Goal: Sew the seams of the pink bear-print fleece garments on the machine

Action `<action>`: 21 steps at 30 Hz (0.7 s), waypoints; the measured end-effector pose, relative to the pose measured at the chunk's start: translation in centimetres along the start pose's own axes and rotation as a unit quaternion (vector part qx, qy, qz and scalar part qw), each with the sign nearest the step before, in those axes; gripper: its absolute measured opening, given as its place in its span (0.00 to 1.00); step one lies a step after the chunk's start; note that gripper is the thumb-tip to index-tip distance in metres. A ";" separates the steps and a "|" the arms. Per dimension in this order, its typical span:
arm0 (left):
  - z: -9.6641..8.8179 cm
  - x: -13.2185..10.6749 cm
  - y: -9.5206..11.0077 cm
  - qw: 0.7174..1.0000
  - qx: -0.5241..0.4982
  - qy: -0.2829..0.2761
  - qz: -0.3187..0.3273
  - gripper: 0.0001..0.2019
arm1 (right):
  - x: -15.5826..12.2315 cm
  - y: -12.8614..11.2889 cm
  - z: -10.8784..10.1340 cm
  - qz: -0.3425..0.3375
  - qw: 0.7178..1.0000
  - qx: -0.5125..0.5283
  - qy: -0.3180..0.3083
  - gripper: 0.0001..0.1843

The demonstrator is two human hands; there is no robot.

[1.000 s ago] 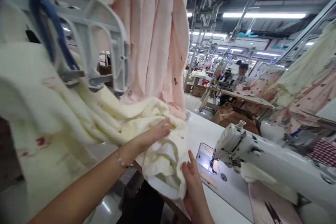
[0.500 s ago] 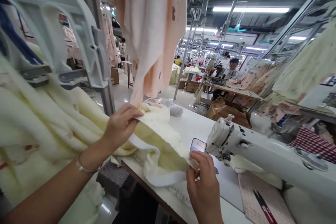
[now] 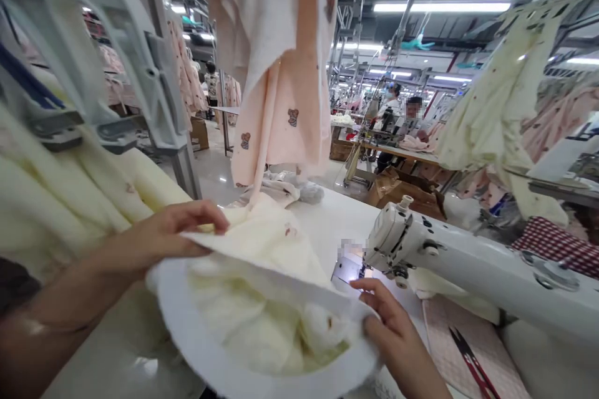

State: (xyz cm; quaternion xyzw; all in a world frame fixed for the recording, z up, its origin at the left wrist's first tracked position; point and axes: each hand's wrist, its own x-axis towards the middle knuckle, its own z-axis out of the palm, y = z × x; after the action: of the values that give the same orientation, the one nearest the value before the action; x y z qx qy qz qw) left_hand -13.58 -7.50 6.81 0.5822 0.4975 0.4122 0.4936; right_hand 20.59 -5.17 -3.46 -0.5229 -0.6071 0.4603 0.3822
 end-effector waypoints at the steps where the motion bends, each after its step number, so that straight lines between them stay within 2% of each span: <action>1: 0.9 0.8 0.5 0.997 -0.082 -0.005 -0.008 0.15 | 0.2 0.0 0.2 -0.011 0.999 -0.039 -0.020 0.23; 2: 1.8 1.7 0.9 0.989 -0.149 0.001 -0.015 0.16 | 0.2 -0.1 0.5 -0.044 0.994 -0.098 -0.009 0.24; 4: 3.3 3.8 1.2 0.972 -0.233 0.020 -0.027 0.17 | -0.3 -0.3 1.4 -0.152 0.968 -0.182 0.083 0.22; 5: 3.9 4.9 1.2 0.967 -0.253 0.030 -0.027 0.17 | -0.8 -0.5 2.1 -0.198 0.954 -0.188 0.122 0.20; 6: 4.4 5.8 1.2 0.964 -0.263 0.040 -0.024 0.17 | -1.4 -0.7 3.0 -0.228 0.949 -0.174 0.131 0.20; 7: 4.8 6.5 1.1 0.962 -0.268 0.047 -0.018 0.16 | -2.1 -0.9 3.9 -0.234 0.954 -0.153 0.109 0.20; 8: 4.9 7.1 1.1 0.961 -0.271 0.054 -0.013 0.15 | -2.7 -1.2 4.8 -0.217 0.965 -0.138 0.041 0.23; 10: 4.9 7.9 1.0 0.956 -0.282 0.077 0.000 0.12 | -3.4 -1.7 6.2 -0.146 0.974 -0.126 -0.117 0.22; 11: 4.7 8.1 0.9 0.953 -0.287 0.093 0.007 0.10 | -3.5 -1.9 6.4 -0.111 0.973 -0.108 -0.171 0.20; 12: 4.4 8.2 0.8 0.950 -0.291 0.110 0.012 0.09 | -3.4 -2.1 6.3 -0.077 0.974 -0.075 -0.198 0.19; 14: 3.7 8.2 0.3 0.945 -0.294 0.138 0.016 0.09 | -3.0 -2.5 5.3 -0.023 0.978 0.017 -0.206 0.21; 16: 3.1 8.1 -0.4 0.944 -0.291 0.154 0.015 0.09 | -2.5 -2.6 3.7 0.005 0.979 0.064 -0.195 0.23; 19: 2.7 7.9 -1.7 0.950 -0.272 0.154 0.020 0.11 | -2.2 -2.5 2.1 0.015 0.982 0.043 -0.181 0.25; 21: 2.7 7.8 -2.5 0.959 -0.244 0.144 0.030 0.15 | -2.1 -2.1 1.8 0.039 0.990 0.050 -0.126 0.28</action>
State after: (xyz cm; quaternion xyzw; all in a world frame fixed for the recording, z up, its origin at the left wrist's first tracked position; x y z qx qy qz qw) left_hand -10.12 -0.16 3.82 0.3933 0.4295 0.6151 0.5316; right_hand 18.63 -7.59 -1.96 -0.4642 -0.6059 0.5669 0.3098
